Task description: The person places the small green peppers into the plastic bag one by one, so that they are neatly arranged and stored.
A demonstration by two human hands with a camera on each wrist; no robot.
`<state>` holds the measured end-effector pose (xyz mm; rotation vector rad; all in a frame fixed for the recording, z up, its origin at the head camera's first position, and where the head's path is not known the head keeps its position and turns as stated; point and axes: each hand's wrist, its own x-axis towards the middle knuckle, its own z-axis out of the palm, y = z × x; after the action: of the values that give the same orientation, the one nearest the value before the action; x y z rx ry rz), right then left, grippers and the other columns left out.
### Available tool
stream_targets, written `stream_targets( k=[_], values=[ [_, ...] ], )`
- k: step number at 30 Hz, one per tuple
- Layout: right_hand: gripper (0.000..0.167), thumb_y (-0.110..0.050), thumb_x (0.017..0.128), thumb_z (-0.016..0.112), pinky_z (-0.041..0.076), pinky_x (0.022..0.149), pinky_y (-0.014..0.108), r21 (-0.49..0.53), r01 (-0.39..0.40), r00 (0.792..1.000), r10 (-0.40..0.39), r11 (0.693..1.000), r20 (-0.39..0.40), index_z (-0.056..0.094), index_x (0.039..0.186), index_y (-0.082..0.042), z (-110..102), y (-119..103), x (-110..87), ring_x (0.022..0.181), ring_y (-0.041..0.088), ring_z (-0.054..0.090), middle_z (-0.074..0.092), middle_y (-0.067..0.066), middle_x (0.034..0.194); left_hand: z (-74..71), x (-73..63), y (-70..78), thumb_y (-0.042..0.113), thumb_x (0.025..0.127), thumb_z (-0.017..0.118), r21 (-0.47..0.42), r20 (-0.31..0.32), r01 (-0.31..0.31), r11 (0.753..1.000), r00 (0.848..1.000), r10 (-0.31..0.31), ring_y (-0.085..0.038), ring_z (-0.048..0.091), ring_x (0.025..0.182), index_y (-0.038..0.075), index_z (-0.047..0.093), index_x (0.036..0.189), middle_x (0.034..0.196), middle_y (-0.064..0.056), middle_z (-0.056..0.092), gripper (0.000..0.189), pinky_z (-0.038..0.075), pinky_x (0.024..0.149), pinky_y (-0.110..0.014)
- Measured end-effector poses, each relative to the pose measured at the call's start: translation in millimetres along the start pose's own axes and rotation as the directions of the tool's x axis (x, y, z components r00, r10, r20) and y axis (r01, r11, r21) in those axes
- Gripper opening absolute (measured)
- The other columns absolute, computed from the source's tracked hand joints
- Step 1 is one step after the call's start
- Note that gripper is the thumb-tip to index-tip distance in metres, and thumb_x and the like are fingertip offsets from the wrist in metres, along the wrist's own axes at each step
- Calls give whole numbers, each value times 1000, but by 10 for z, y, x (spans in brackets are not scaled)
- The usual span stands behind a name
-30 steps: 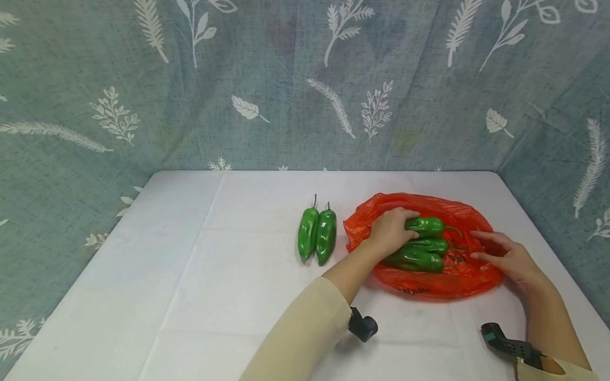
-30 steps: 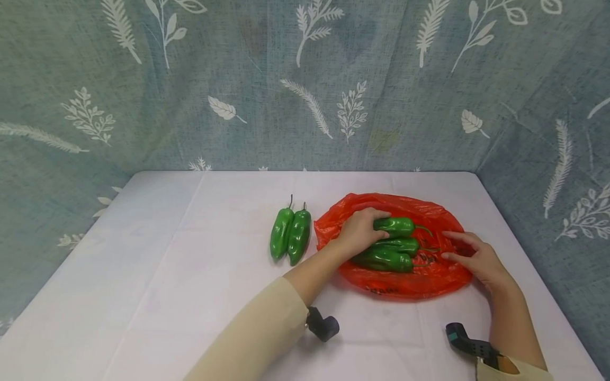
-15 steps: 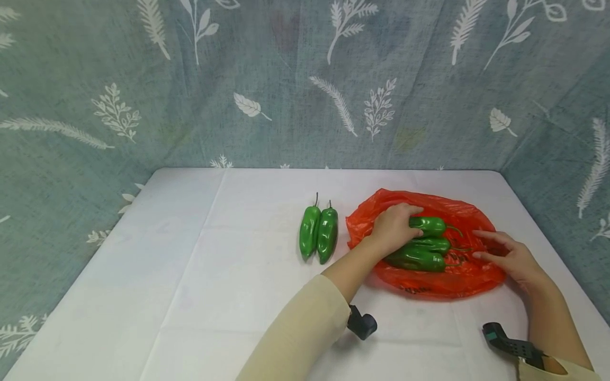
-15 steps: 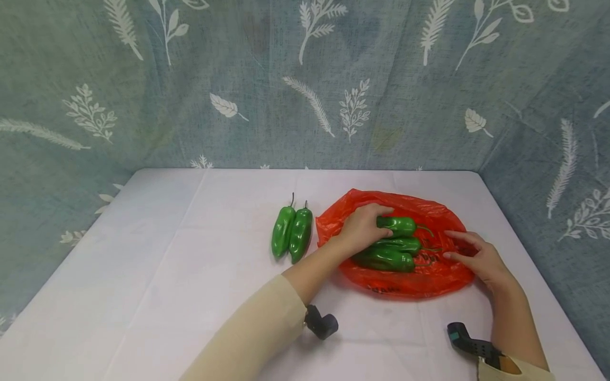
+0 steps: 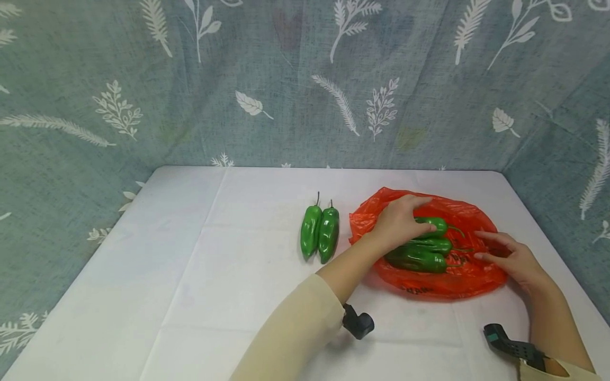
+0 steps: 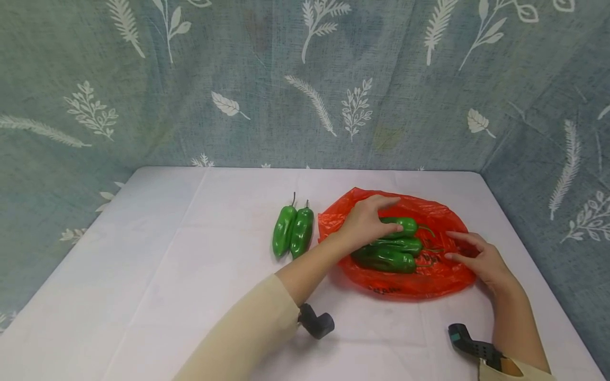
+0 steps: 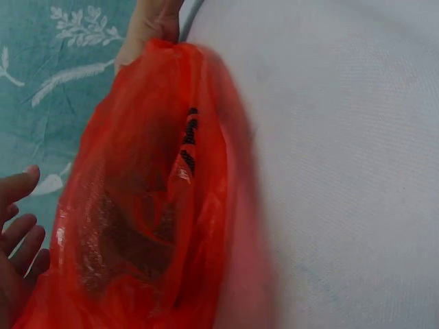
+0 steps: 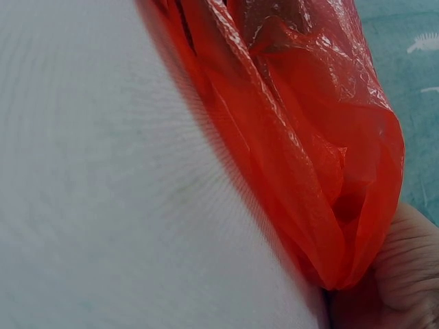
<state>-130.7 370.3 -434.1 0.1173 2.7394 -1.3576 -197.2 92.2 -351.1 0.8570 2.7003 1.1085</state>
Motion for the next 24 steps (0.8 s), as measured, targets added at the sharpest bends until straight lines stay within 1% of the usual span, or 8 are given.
stream_targets(
  k=[2,3,8,9,12,15,21,24],
  values=[
    [59,-34,89,64,39,70,3,-6,-7,1000,7,1000,1,44,142,-17,1,4,1,122,45,26,33,20,133,-21,-12,17,33,81,74,-23,-3,-18,1000,1000,18,-6,53,119,21,53,136,133,7,55,61,45,91,-17],
    [59,-34,89,64,39,70,3,-5,-10,1000,10,1000,1,44,142,-17,2,7,1,122,45,26,33,19,132,-32,-19,26,32,81,75,-37,-6,-26,999,1000,26,-7,52,119,19,53,136,133,6,55,61,44,92,-18],
    [58,-33,89,65,42,71,4,4,-8,1000,8,1000,-5,45,141,-18,1,15,-3,117,40,30,40,6,126,-91,-68,64,31,81,75,-126,-10,-44,991,999,43,-6,51,121,18,52,137,134,7,55,62,43,94,-16],
    [58,-33,89,65,42,71,4,5,-7,1000,7,1000,-5,45,141,-18,1,14,-4,117,40,30,40,6,126,-103,-75,68,31,81,75,-145,-12,-47,988,999,46,-5,51,121,18,51,137,134,7,55,63,43,94,-16],
    [59,-34,89,65,41,70,4,-2,-8,1000,8,1000,-2,45,142,-17,1,1,-8,119,42,29,38,14,130,-145,-97,72,32,80,76,-176,-23,-71,982,997,68,-5,51,120,18,51,138,134,6,55,65,42,93,-14],
    [61,-35,89,64,39,69,3,-4,-15,1000,15,1000,8,42,143,-15,3,-23,-9,123,47,25,30,26,138,-201,-116,76,32,78,77,-186,-39,-93,978,995,87,-5,52,119,18,51,138,133,5,56,66,41,93,-14],
    [62,-34,90,64,39,69,3,0,-21,1000,21,1000,12,41,143,-13,5,-23,-7,123,48,25,28,29,141,-314,-179,73,31,77,79,-236,-83,-111,965,992,93,-4,54,114,18,52,137,130,4,58,67,43,90,-14],
    [63,-34,89,64,39,69,3,-7,-23,1000,23,1000,16,40,144,-13,1,-16,-5,124,49,25,28,29,141,-365,-214,60,31,76,79,-259,-88,-96,961,993,76,-2,53,114,20,51,138,131,7,58,69,43,90,-16]
  ],
)
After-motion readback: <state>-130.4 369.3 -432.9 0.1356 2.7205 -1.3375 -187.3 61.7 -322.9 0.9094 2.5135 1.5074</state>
